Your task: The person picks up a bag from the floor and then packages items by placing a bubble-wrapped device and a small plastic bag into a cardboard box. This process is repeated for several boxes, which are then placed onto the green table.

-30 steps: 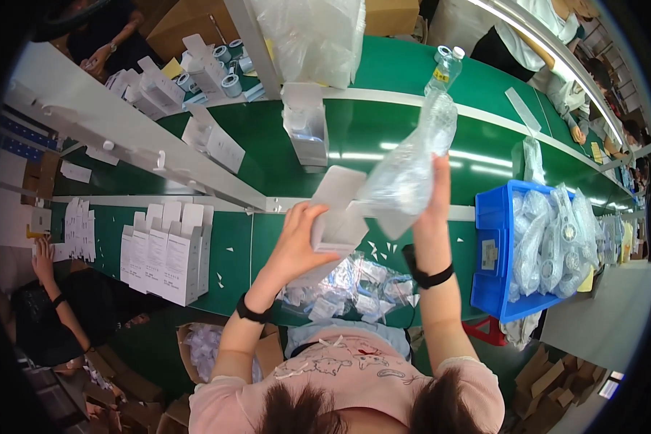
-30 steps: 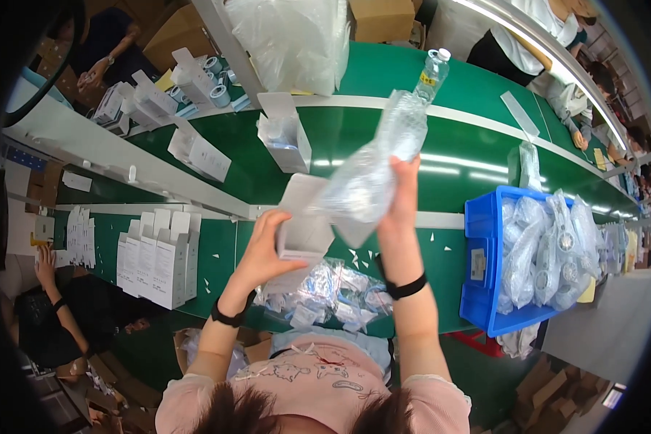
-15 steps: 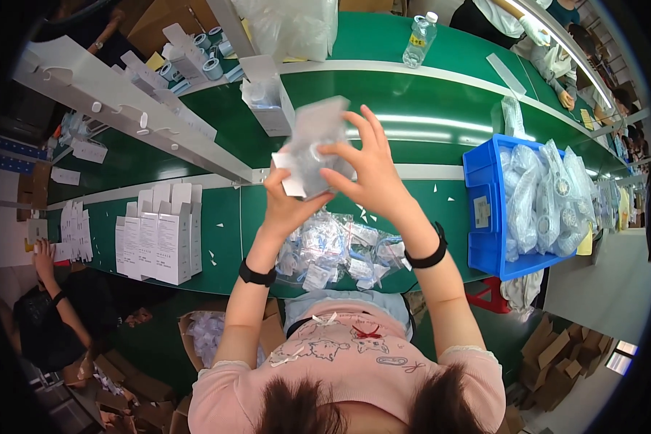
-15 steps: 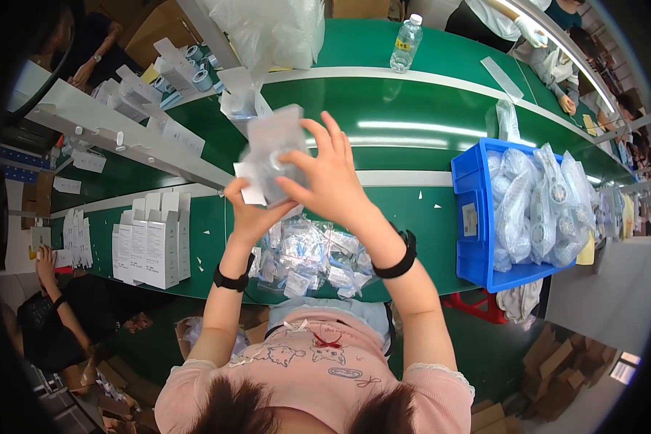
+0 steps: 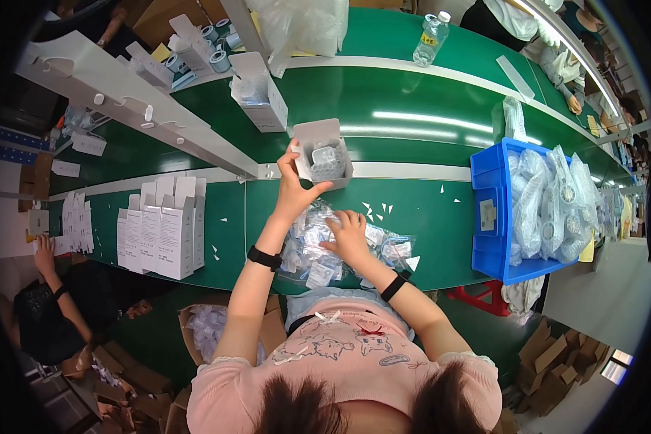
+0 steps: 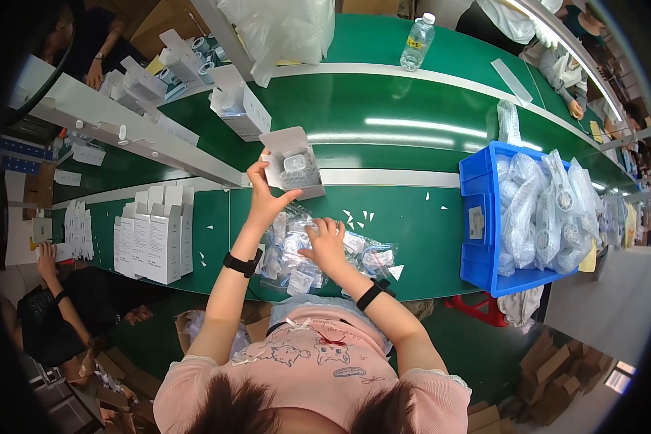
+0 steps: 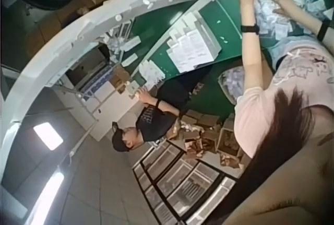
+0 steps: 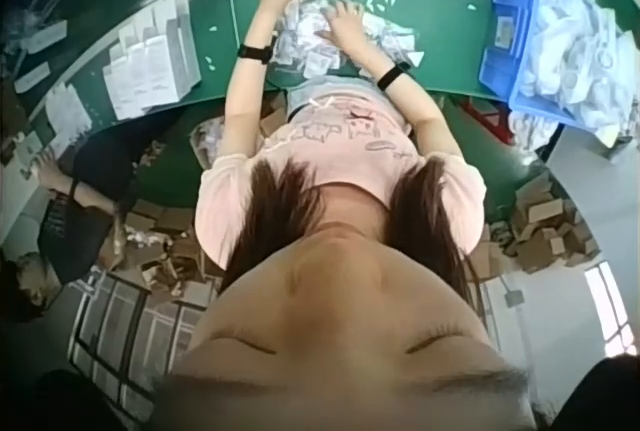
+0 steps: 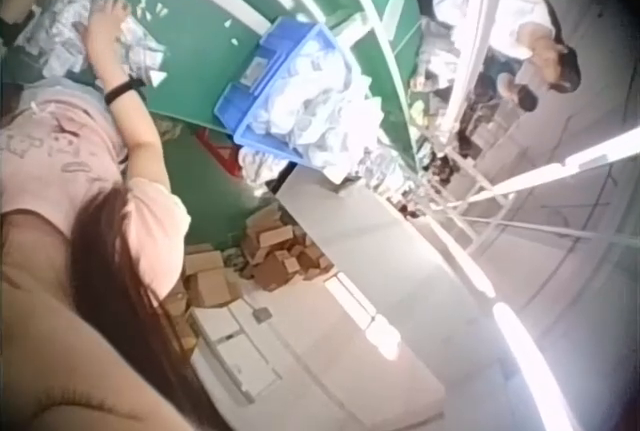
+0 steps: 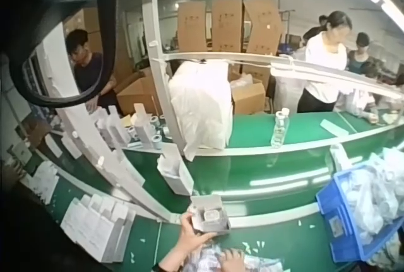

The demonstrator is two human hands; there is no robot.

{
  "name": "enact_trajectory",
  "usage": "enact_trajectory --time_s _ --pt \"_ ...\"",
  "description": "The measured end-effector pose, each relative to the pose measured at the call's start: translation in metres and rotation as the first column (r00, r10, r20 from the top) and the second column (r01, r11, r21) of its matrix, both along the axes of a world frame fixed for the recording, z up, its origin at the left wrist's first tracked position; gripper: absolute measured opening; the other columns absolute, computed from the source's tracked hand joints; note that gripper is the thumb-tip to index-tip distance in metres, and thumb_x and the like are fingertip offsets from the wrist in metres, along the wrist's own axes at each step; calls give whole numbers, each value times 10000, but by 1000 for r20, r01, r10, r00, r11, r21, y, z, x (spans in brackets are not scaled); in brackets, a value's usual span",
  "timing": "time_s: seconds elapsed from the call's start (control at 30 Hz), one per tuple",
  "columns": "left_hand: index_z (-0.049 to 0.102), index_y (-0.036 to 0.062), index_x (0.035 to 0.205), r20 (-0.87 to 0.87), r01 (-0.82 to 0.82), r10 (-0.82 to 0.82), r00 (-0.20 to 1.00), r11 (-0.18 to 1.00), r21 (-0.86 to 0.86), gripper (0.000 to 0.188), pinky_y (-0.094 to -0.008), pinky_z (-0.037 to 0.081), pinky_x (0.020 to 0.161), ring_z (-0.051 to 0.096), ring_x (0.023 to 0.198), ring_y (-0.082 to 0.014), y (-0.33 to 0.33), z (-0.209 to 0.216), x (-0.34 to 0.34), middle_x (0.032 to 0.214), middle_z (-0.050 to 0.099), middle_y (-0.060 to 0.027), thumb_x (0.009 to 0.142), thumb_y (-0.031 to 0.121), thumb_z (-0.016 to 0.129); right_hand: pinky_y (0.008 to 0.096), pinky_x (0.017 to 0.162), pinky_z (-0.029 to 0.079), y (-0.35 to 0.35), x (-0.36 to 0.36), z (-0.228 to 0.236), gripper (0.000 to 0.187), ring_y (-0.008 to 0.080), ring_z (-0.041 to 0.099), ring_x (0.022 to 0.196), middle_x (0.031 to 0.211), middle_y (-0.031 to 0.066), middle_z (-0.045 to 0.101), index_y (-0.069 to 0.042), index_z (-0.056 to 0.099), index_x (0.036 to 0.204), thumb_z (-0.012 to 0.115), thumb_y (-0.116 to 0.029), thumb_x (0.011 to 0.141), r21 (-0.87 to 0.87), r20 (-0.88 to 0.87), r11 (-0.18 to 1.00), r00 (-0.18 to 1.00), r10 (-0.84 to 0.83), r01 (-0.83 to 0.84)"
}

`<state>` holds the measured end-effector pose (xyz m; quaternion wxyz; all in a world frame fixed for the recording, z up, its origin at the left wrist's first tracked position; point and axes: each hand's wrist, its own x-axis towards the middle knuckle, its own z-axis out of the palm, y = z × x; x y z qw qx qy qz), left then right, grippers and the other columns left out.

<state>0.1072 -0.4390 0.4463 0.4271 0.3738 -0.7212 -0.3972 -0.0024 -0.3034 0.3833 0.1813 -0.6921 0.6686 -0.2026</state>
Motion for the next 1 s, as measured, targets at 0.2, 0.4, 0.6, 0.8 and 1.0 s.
enact_trajectory --time_s 0.2,0.4,0.6,0.8,1.0 --pt "386 57 1091 -37 -2 0 999 999 -50 594 -395 338 968 345 1206 -312 -1 24 6 1341 250 -175 619 94 745 414 905 342 -7 -13 10 285 263 468 1020 1068 99 513 -89 536 959 665 -150 712 -220 -39 971 996 83 -90" --pt "576 25 880 117 -37 48 992 995 -94 305 -378 369 935 384 1167 -335 -5 32 9 1296 325 -138 622 101 720 224 610 460 -6 -45 76 145 155 586 746 950 117 601 -40 482 880 559 25 776 158 752 986 641 -154 51" --pt "603 -9 671 185 -198 183 966 978 68 136 -316 415 780 540 911 -225 -17 43 2 1059 529 -109 609 53 707 260 659 465 -63 -63 132 188 157 571 787 892 101 585 -21 524 870 520 113 738 -437 664 866 736 130 242" --pt "603 -20 625 89 -217 203 975 958 189 101 -262 406 705 555 799 -171 -34 32 7 953 569 -89 609 27 690 321 724 470 -105 -55 121 211 222 577 812 865 100 590 -26 572 833 568 67 643 -597 170 764 893 417 -244" --pt "598 -15 613 -73 -138 171 983 935 328 92 -257 403 705 538 838 -141 -36 23 9 953 561 -77 629 26 678 441 911 366 -99 -40 137 198 211 570 849 836 68 590 -50 590 805 621 -130 628 -316 -181 839 896 406 -444"
